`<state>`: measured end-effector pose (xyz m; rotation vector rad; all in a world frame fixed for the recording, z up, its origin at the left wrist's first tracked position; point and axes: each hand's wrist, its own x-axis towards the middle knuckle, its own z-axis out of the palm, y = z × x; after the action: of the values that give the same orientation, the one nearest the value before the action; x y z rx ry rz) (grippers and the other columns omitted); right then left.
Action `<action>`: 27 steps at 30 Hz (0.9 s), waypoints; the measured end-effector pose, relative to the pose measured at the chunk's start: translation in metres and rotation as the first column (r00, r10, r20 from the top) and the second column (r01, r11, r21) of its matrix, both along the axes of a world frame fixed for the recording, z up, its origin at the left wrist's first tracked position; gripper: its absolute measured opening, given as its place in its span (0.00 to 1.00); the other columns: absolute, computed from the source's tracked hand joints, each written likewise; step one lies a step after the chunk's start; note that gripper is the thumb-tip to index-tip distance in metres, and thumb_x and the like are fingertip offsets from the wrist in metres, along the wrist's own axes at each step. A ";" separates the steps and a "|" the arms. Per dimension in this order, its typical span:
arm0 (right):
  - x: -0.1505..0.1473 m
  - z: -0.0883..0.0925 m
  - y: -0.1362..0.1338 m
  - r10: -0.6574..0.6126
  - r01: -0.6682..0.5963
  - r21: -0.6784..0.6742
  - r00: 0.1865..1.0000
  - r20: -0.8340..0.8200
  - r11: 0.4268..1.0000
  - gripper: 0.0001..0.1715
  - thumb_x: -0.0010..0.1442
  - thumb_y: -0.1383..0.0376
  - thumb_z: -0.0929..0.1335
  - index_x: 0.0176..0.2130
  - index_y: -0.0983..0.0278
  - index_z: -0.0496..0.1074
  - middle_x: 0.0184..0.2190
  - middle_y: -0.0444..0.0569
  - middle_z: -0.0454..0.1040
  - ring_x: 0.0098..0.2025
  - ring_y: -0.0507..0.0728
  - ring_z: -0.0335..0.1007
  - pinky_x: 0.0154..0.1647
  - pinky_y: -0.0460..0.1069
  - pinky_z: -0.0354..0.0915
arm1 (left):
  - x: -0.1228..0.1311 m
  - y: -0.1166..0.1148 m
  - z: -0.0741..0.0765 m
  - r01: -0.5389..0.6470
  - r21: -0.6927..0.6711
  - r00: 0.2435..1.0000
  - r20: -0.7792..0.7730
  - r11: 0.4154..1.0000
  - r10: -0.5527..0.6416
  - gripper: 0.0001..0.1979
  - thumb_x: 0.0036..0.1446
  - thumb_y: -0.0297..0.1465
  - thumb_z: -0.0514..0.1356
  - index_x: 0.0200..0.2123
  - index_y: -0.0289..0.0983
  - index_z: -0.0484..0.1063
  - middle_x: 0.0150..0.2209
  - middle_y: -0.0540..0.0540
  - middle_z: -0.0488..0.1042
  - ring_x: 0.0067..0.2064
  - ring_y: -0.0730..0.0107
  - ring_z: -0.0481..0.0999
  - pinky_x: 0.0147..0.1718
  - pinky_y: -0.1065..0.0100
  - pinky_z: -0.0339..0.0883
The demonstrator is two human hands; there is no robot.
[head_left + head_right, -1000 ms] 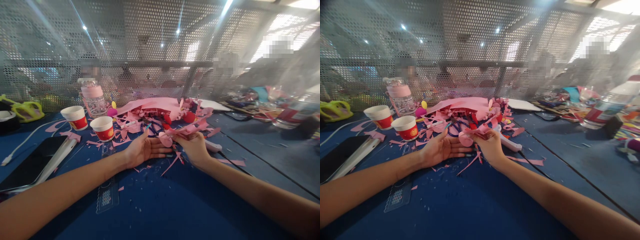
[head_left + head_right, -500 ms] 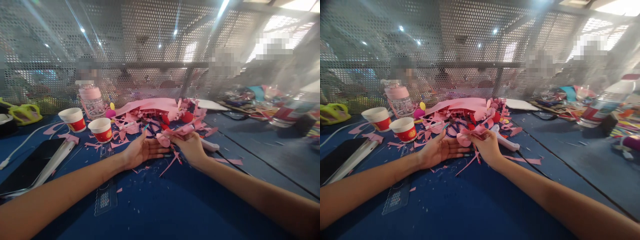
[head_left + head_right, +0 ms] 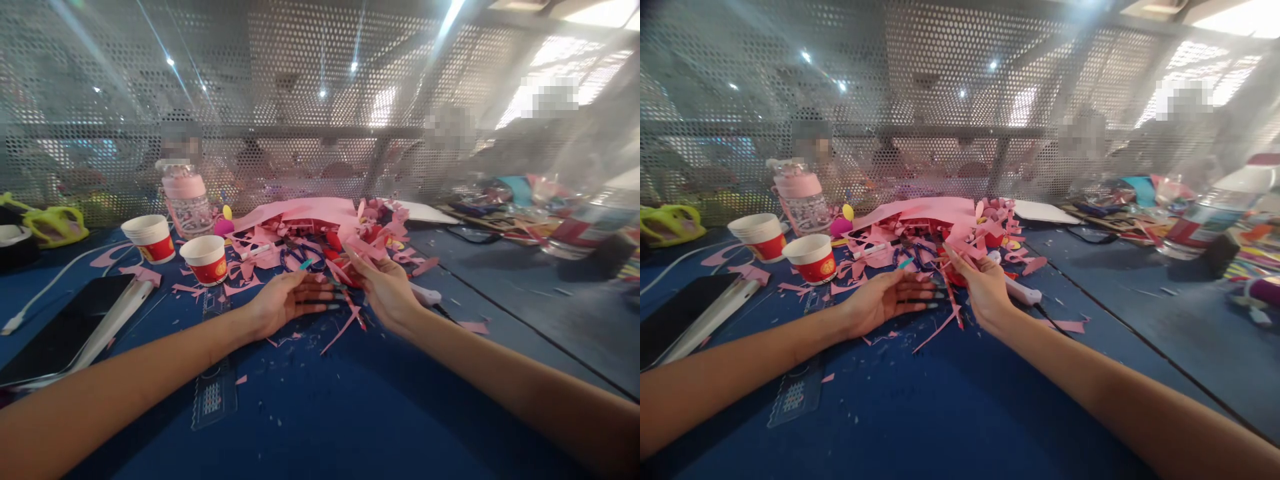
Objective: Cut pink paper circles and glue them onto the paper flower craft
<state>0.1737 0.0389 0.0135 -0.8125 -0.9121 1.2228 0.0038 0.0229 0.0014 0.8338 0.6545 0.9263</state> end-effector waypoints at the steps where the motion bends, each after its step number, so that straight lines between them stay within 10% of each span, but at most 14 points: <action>1: 0.000 -0.001 0.001 -0.017 0.017 0.002 1.000 0.001 1.000 0.15 0.33 0.64 0.78 0.27 0.61 0.77 0.22 0.38 0.76 0.24 0.46 0.69 0.31 0.41 0.67 | 0.000 0.001 -0.001 -0.060 0.046 0.997 -0.035 0.997 0.062 0.11 0.57 0.36 0.58 0.31 0.32 0.70 0.32 0.42 0.77 0.33 0.69 0.77 0.38 0.65 0.69; 8: 0.000 -0.012 0.003 -0.012 0.006 0.067 0.996 0.088 0.998 0.15 0.39 0.62 0.76 0.32 0.61 0.77 0.31 0.43 0.79 0.35 0.53 0.74 0.43 0.49 0.68 | -0.006 0.002 -0.006 -0.152 0.458 0.866 -0.366 0.876 0.342 0.15 0.49 0.40 0.62 0.22 0.34 0.66 0.19 0.50 0.71 0.16 0.79 0.68 0.17 0.75 0.61; 19: 0.003 -0.013 0.004 -0.027 0.021 0.047 0.990 0.136 0.999 0.12 0.39 0.61 0.76 0.28 0.62 0.77 0.24 0.42 0.77 0.27 0.50 0.71 0.34 0.46 0.68 | -0.004 0.005 0.000 -0.051 0.180 0.997 0.063 0.982 0.040 0.15 0.46 0.28 0.60 0.40 0.33 0.62 0.37 0.39 0.77 0.40 0.59 0.78 0.45 0.60 0.65; 27: 0.003 -0.013 0.005 -0.021 0.019 0.017 0.994 0.108 1.000 0.12 0.41 0.62 0.75 0.30 0.62 0.77 0.28 0.42 0.77 0.28 0.49 0.71 0.35 0.45 0.68 | -0.006 0.001 0.001 0.007 0.173 0.994 0.110 0.985 -0.026 0.21 0.42 0.22 0.64 0.42 0.32 0.63 0.35 0.44 0.77 0.38 0.64 0.78 0.44 0.64 0.67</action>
<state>0.1768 0.0442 0.0004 -0.8804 -0.9980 1.1613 -0.0020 0.0240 0.0020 0.9324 0.4734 1.0176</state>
